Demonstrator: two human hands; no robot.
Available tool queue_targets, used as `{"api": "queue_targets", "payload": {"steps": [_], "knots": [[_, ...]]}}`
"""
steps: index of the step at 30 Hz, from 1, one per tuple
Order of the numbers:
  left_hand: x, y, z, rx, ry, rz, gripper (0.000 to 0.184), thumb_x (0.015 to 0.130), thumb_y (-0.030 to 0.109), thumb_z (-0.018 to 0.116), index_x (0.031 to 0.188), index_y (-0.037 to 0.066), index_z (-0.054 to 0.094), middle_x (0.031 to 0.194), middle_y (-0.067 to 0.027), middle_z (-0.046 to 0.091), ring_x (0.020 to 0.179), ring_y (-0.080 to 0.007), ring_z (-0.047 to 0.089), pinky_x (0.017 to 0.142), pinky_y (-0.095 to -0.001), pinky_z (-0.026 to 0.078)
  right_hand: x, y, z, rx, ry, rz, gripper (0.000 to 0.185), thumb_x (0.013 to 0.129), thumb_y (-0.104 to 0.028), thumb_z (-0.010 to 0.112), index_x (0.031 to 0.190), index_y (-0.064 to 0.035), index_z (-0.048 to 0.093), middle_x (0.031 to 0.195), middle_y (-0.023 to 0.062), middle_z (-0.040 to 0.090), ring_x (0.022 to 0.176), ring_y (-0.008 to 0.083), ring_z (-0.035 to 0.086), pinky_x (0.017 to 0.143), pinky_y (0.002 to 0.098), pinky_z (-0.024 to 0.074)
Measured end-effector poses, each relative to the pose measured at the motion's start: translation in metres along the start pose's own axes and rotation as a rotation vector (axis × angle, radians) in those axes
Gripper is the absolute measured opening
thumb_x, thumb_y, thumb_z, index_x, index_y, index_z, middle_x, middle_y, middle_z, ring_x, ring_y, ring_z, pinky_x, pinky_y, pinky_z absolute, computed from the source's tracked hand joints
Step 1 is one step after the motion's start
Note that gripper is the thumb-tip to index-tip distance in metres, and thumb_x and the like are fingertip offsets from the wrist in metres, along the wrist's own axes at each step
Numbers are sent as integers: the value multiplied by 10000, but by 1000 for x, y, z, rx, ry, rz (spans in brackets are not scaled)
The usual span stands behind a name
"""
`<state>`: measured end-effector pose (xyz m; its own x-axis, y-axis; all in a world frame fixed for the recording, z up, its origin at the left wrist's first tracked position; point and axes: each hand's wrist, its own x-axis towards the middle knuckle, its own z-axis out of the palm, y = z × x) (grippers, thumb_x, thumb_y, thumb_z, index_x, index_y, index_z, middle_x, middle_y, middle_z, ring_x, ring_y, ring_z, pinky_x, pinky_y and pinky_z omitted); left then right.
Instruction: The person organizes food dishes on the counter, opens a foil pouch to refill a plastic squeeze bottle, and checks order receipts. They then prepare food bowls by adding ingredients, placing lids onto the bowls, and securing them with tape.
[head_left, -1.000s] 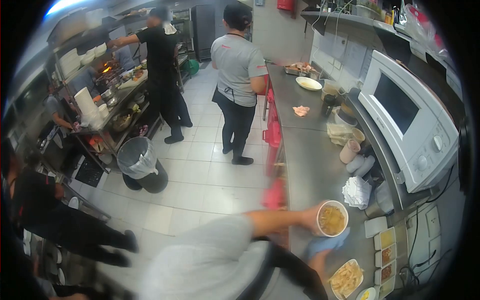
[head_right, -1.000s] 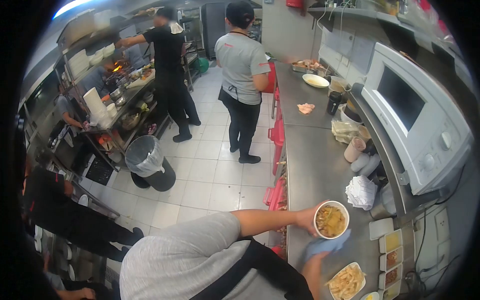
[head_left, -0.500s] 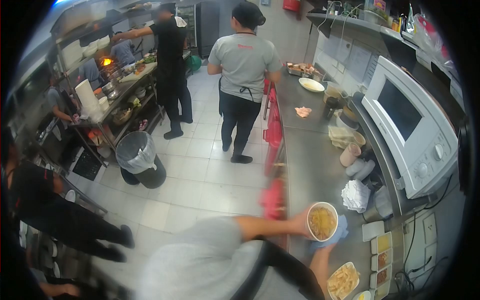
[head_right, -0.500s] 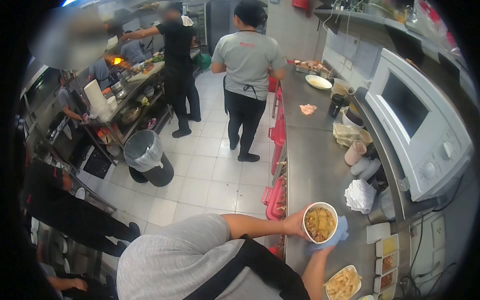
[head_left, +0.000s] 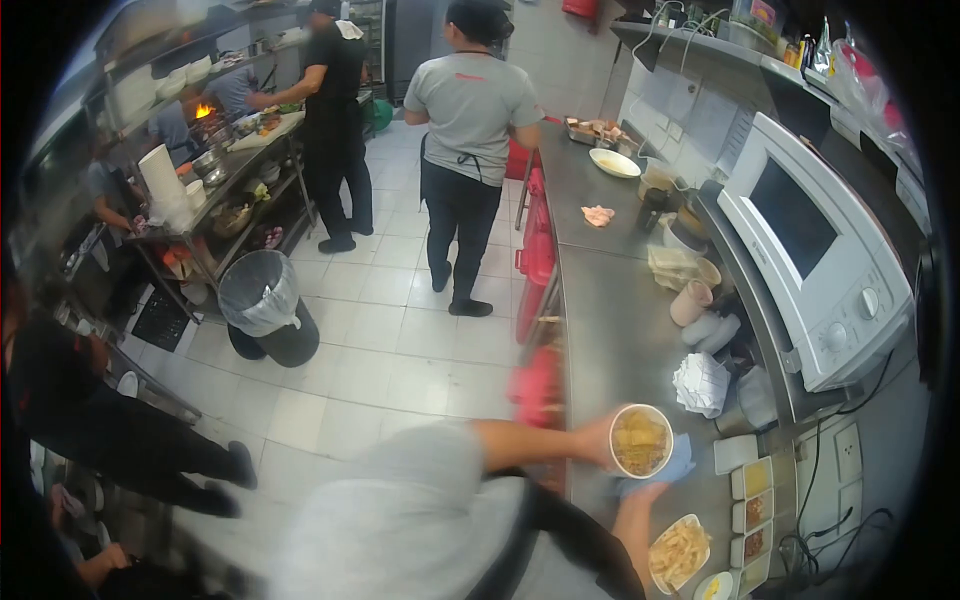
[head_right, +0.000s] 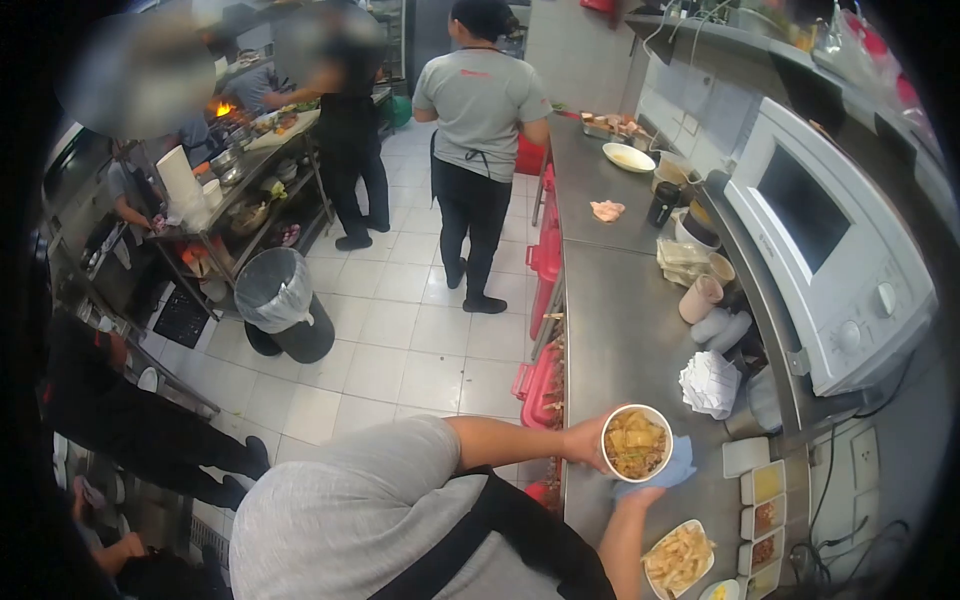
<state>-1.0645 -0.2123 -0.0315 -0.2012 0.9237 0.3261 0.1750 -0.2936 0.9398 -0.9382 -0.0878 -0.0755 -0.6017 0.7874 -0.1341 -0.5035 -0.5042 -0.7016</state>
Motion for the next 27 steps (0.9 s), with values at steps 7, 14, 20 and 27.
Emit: {"api": "queue_targets", "payload": {"steps": [7, 14, 20, 27], "knots": [[-25, -43, 19, 395, 168, -184, 1004, 549, 259, 853, 1355, 35, 297, 1295, -178, 413, 1248, -348, 374, 1044, -396, 325, 7, -16, -12, 9, 20, 4, 382, 938, -337, 443, 1159, -47, 558, 1148, 73, 593, 1029, 207, 581, 901, 354, 477], [20, -48, 36, -41, 245, -18, 1080, 459, 171, 894, 1343, 28, 290, 1293, -160, 419, 1239, -296, 404, 1043, -381, 339, -12, 0, 7, 172, 257, -187, 381, 933, -319, 492, 1176, -29, 535, 1152, 76, 591, 1033, 205, 581, 903, 364, 474], [-16, -34, 41, 396, 223, -79, 1098, 494, 194, 882, 1365, 3, 240, 1295, -189, 400, 1238, -334, 393, 1035, -397, 351, -13, -32, -30, 53, 220, -38, 396, 925, -346, 498, 1158, -28, 542, 1141, 72, 594, 1023, 206, 589, 886, 353, 485], [16, -38, 62, 85, 269, -29, 1221, 499, 215, 877, 1423, -4, 110, 1394, -234, 317, 1299, -353, 332, 1063, -397, 312, -35, 14, -18, 101, 337, -169, 377, 945, -361, 441, 1148, -58, 536, 1144, 63, 582, 1066, 215, 559, 923, 371, 457]]}}
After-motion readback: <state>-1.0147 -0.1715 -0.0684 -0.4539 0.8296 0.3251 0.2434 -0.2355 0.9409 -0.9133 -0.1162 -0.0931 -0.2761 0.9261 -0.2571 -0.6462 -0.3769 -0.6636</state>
